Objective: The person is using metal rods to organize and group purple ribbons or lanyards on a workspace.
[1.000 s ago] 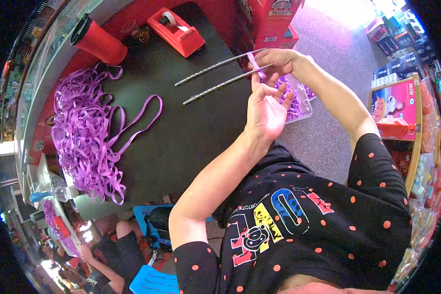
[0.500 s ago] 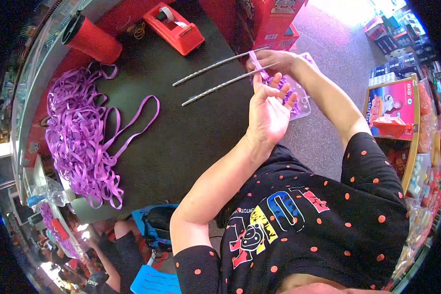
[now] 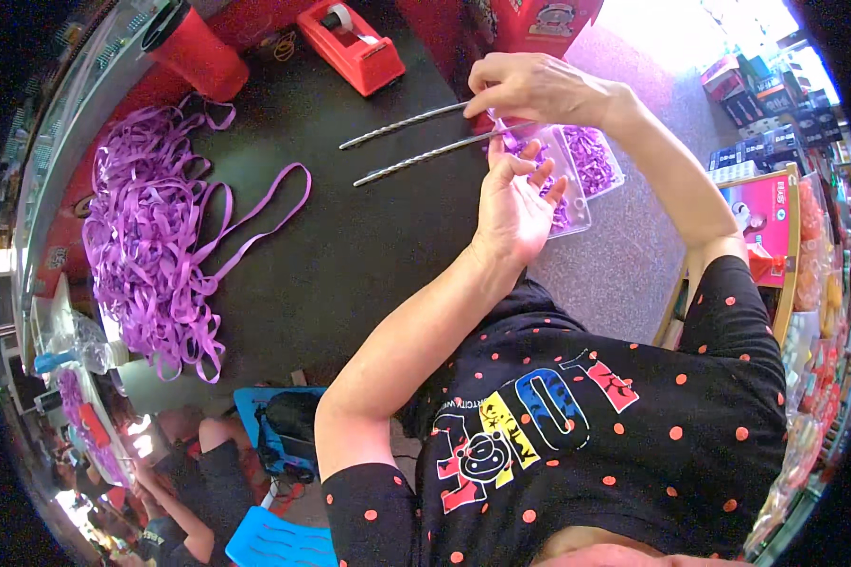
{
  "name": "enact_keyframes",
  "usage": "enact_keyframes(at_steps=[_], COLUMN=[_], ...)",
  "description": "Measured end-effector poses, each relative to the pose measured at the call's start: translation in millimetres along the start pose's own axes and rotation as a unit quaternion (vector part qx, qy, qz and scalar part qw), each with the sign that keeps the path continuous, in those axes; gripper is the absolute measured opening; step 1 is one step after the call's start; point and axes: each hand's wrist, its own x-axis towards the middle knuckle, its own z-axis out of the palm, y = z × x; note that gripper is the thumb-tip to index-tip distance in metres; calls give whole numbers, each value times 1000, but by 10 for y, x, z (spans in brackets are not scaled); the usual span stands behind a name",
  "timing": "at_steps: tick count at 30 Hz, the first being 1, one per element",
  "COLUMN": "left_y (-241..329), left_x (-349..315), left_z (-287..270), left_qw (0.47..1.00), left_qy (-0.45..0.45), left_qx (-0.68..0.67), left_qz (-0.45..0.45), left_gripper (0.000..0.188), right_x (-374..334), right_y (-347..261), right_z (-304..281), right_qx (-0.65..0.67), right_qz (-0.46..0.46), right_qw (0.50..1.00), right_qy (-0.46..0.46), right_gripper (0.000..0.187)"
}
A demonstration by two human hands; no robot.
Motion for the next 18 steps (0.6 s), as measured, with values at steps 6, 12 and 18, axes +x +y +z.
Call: enact_keyframes(at_steps=[6,12,18], left_y=[-9,-27,-44], left_x=[-7,14,8], left_z=[-5,-50,-14], left_qw=[1000,1000,1000], left_qy=[-7,-13,-27], left_qx=[10,7,11], left_qz=[2,5,0], left_gripper=[73,68,59], right_x=[-156,-465,-682], right_y=[110,64,-89], right_z=[58,288,485], right_qx=[-38,113,206], right_qz=[-35,69,205], right_qw=[998,988,949], right_qy=[-22,74,121], right_gripper=[15,23,28])
